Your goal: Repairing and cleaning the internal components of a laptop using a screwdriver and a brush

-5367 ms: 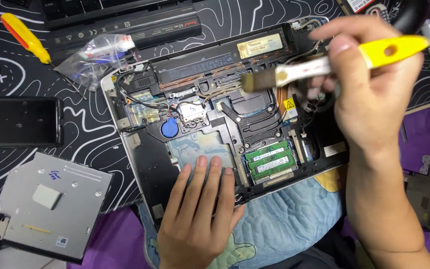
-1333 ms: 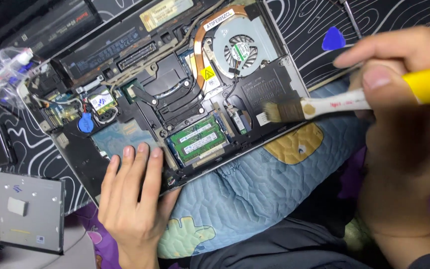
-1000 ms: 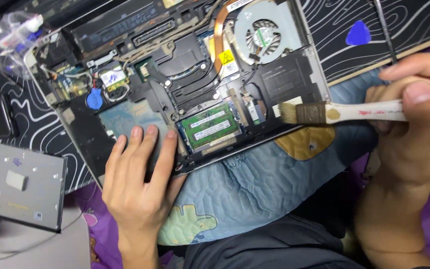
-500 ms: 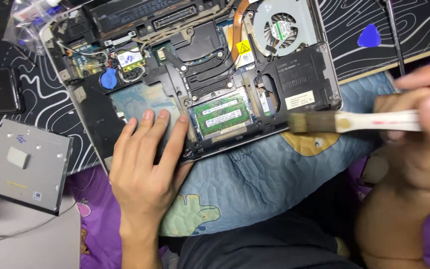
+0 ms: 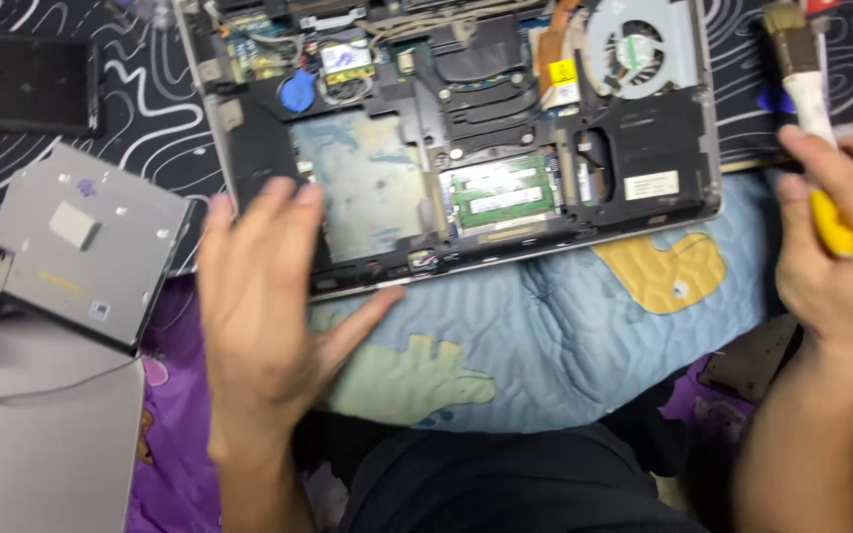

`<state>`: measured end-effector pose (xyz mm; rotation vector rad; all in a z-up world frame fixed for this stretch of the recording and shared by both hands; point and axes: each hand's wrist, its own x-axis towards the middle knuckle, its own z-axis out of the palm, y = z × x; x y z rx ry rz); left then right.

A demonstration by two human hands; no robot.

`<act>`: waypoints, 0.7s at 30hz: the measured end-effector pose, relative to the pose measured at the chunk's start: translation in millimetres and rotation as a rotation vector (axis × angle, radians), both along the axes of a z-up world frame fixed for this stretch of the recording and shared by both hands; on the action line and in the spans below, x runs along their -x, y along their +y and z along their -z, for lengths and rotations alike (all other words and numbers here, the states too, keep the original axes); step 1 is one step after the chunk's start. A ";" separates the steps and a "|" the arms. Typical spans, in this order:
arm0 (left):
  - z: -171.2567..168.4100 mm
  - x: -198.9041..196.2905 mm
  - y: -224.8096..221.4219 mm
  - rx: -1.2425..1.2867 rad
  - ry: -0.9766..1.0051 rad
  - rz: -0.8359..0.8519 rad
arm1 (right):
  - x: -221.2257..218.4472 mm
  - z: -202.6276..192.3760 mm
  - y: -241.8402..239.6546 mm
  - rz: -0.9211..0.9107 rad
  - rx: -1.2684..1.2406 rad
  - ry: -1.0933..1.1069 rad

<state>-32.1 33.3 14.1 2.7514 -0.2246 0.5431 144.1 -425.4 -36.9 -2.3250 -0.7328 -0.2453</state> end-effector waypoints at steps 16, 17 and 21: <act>52.4 27.2 18.9 0.361 -0.075 -0.246 | 0.3 -46.5 67.7 -0.196 0.323 -0.108; 52.3 27.7 17.1 0.395 -0.073 -0.255 | 8.9 -52.7 81.4 -0.204 0.300 -0.095; 44.0 24.8 7.4 0.465 -0.044 -0.312 | 18.4 -34.5 83.5 -0.249 0.247 -0.098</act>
